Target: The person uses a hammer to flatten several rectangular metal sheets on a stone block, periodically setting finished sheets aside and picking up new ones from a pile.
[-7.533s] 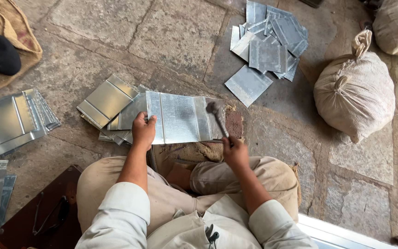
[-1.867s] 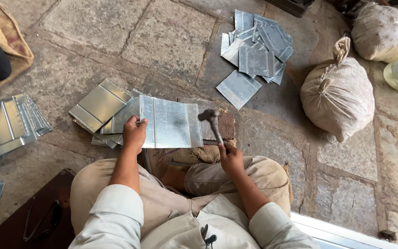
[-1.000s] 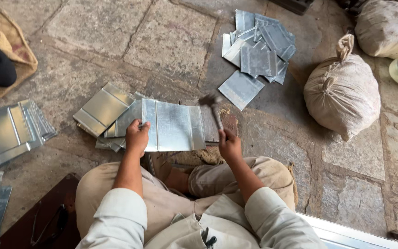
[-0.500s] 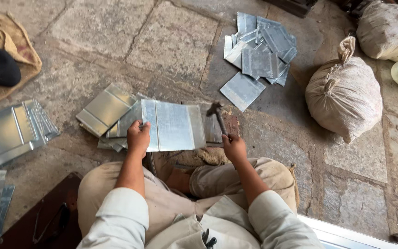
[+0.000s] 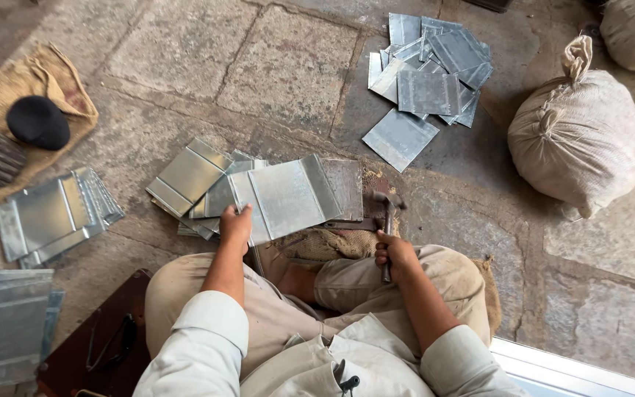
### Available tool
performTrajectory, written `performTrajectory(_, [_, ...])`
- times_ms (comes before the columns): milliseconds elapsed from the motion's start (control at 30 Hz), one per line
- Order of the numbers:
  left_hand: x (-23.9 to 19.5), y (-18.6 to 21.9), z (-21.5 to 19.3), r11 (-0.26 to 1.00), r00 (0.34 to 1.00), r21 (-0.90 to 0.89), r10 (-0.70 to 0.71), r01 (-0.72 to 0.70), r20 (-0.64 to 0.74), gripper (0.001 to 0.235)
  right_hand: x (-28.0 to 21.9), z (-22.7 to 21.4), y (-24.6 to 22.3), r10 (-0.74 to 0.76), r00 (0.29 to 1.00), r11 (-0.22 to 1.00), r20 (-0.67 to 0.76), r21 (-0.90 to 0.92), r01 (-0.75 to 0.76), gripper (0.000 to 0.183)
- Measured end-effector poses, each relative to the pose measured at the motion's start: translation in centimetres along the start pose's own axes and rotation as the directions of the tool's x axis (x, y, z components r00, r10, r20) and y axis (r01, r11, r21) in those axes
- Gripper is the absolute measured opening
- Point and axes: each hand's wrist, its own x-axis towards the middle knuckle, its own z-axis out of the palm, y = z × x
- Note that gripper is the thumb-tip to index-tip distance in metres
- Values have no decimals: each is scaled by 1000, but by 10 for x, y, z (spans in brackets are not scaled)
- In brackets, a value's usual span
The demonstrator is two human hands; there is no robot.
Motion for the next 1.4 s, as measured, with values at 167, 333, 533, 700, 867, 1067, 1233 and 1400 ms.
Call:
performTrajectory(167, [-1, -6, 7, 963, 984, -239, -91, 126, 150, 32, 19, -8, 8, -1, 1000, 1000, -23, -11, 0, 23])
performTrajectory(333, [-28, 32, 10, 971, 981, -205, 152, -125, 118, 27, 3, 15, 7, -67, 992, 995, -107, -78, 59, 18])
performTrajectory(533, [-66, 92, -7, 681, 727, 256, 639, -686, 249, 16, -2, 20, 4, -131, 986, 990, -101, -68, 124, 18])
performTrajectory(700, [-60, 89, -6, 213, 414, 410, 760, -887, 502, 42, 26, 18, 4, -75, 996, 995, -55, 65, 78, 13])
performTrajectory(867, [-41, 38, -1, 274, 518, 535, 765, -799, 383, 58, 41, 3, 15, -144, 990, 988, -1, 58, 144, 12])
performTrajectory(1067, [-16, 12, 11, 956, 923, 193, -269, 221, 274, 72, 28, 9, 6, -122, 992, 987, -37, 100, 125, 8])
performTrajectory(1233, [-7, -4, 34, 952, 932, 155, -293, 264, 212, 89, 25, 7, 10, -144, 989, 988, -35, 57, 146, 10])
performTrajectory(1400, [-18, -8, 59, 934, 998, 356, -54, 36, 39, 72, 20, 6, 4, -263, 958, 962, -118, -107, 251, 10])
